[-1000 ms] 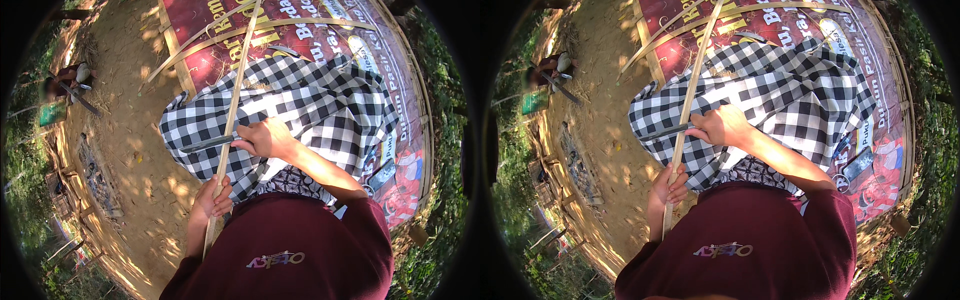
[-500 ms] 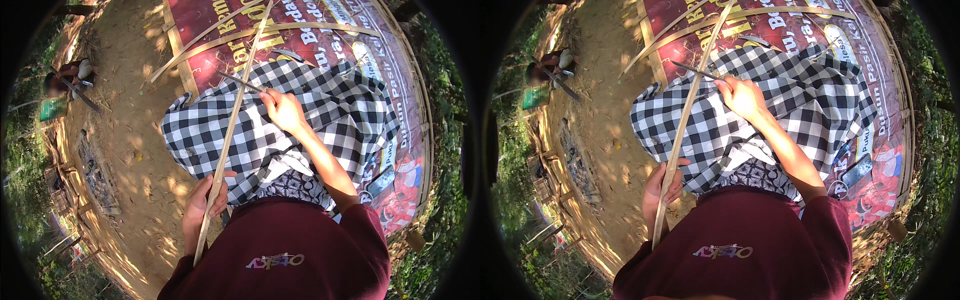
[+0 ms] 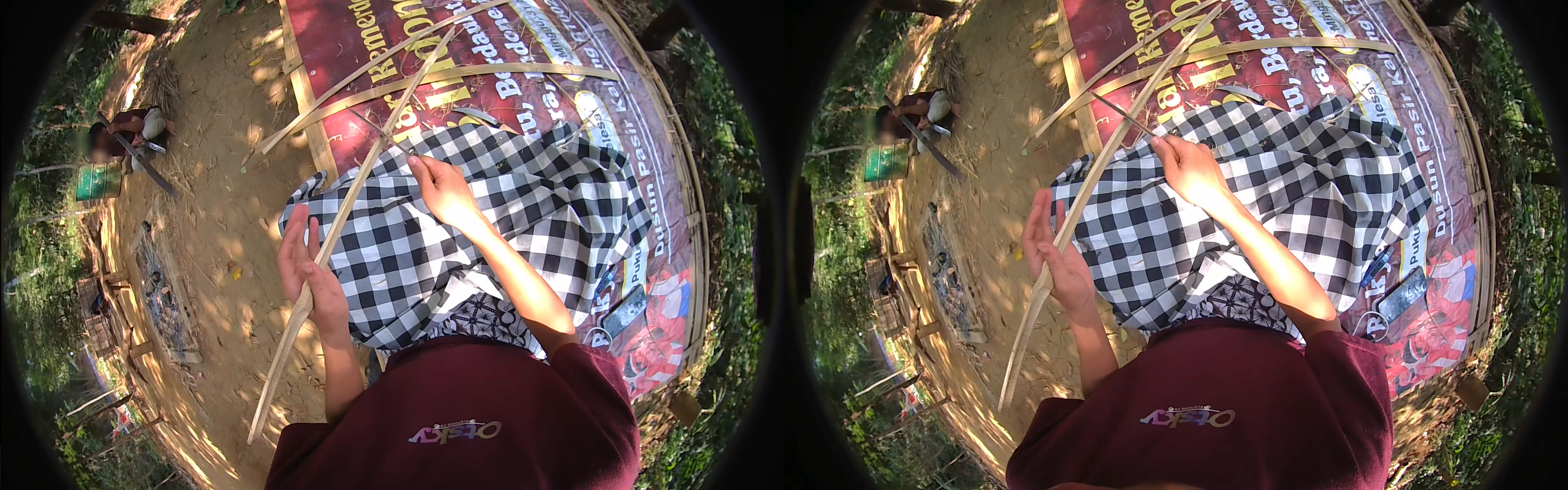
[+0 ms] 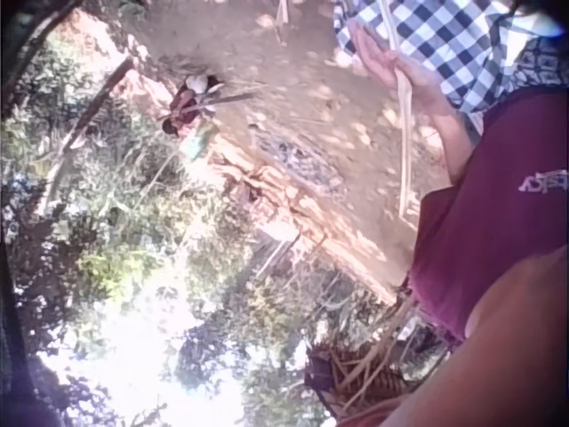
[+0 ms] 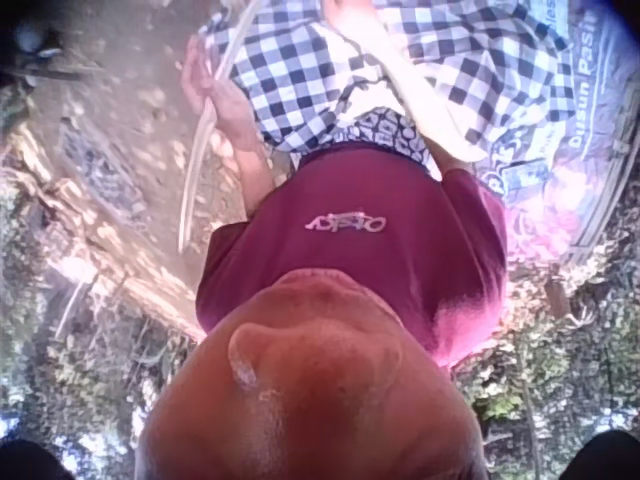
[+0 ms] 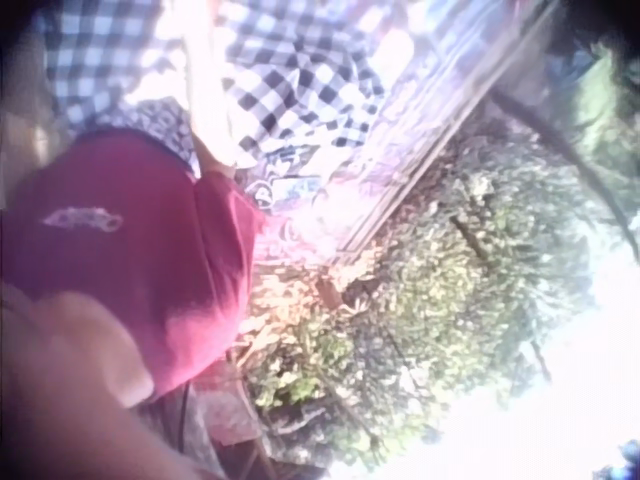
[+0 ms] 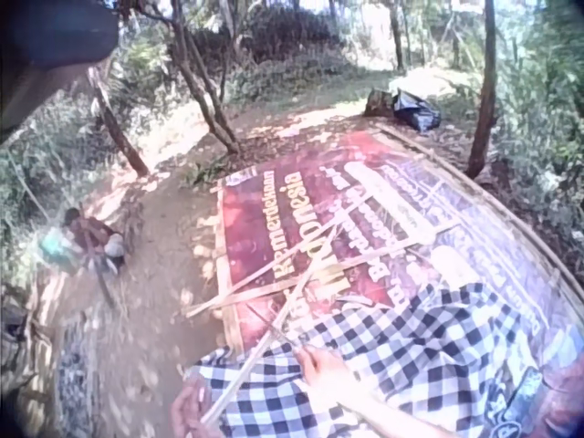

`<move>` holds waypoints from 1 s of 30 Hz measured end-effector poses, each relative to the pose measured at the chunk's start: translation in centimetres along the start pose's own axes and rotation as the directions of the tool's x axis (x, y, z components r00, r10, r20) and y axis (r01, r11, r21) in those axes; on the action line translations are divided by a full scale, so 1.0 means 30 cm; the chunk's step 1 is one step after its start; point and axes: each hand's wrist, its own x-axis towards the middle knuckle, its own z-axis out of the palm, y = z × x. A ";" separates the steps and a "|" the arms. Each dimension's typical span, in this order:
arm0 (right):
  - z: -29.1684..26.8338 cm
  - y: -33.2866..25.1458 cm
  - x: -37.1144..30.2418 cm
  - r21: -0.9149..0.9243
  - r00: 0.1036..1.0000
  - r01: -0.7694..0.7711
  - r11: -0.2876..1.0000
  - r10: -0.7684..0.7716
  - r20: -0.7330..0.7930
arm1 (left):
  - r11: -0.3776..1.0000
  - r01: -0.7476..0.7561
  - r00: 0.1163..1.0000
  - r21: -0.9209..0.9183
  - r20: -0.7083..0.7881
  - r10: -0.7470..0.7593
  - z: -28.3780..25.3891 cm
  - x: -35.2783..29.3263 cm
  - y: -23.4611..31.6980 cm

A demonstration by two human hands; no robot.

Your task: The person shaves a thin strip of bamboo using a knife, holding the strip with their hands and moving the blade along the length of the material.

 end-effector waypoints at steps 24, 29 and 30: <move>-0.055 -0.043 -0.007 -0.249 0.993 0.109 0.962 -0.119 -0.023 | 0.826 -0.171 0.985 -0.537 -0.100 0.138 0.006 -0.004 0.132; -0.043 -0.226 -0.122 -0.148 0.908 0.295 0.944 -0.228 0.352 | 0.845 -0.170 0.982 -0.507 -0.163 0.099 0.011 -0.013 0.129; -0.047 -0.236 -0.119 -0.192 0.882 0.340 0.921 -0.241 0.406 | 0.849 -0.166 0.982 -0.502 -0.163 0.095 0.011 -0.017 0.131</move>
